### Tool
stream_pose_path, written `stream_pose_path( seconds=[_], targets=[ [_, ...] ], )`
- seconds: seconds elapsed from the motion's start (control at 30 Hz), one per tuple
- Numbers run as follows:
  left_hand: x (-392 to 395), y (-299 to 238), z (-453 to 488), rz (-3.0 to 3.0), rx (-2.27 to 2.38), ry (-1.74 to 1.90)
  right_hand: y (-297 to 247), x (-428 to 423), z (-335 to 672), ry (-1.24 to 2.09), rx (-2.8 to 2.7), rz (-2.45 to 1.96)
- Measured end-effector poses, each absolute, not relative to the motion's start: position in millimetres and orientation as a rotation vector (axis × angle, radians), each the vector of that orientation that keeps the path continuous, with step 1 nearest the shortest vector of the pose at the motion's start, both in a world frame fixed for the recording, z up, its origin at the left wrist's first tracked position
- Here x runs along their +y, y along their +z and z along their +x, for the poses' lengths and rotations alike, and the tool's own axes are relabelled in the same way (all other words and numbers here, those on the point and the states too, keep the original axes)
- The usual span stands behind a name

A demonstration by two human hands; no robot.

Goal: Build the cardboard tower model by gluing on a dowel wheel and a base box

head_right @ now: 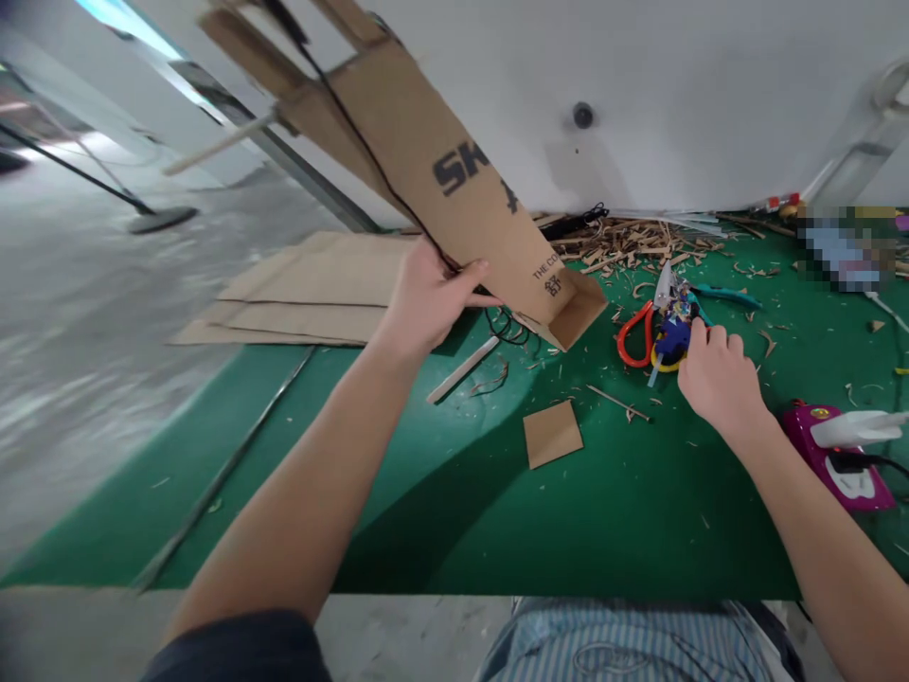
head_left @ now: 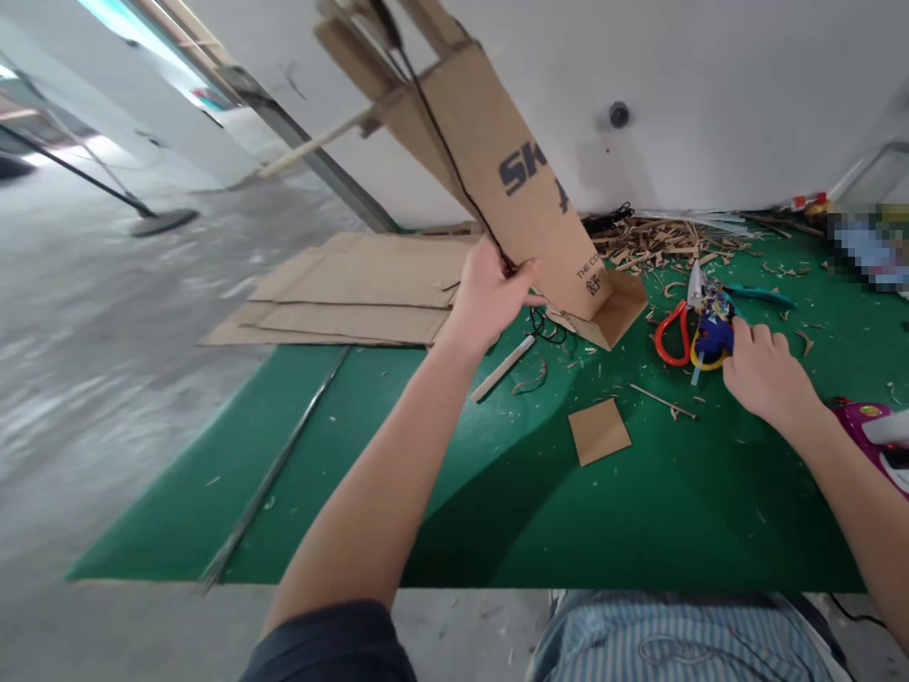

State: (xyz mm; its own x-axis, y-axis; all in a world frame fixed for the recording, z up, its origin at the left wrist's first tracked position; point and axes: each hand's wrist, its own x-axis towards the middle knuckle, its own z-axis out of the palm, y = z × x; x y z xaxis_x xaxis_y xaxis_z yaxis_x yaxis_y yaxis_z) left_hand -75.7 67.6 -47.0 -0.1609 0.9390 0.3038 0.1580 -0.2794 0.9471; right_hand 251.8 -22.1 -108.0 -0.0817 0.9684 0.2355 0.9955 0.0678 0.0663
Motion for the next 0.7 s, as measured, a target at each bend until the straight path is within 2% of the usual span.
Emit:
stream_pose_path(
  seconds=[0.13,0.3,0.43,0.53,0.63,0.7],
  targets=[
    [70,-45,-60,1.524,1.275,1.452,-102,-28,245,-0.346,-2.172,-2.073],
    [57,-39,-43,1.573,1.330,1.482,-77,-31,225,-0.471,-2.075,-1.859],
    [47,-38,-35,1.584,1.379,1.447,-76,-30,198,-0.052,-2.281,-1.539],
    [42,-36,-33,1.598,1.368,1.414,-82,-27,182,0.191,-2.297,-1.505],
    [39,-36,-32,1.644,1.382,1.343,-86,-23,175,0.270,-2.282,-1.549],
    [39,-40,-31,1.603,1.383,1.440,-90,-21,174,0.272,-2.266,-1.582]
  ],
)
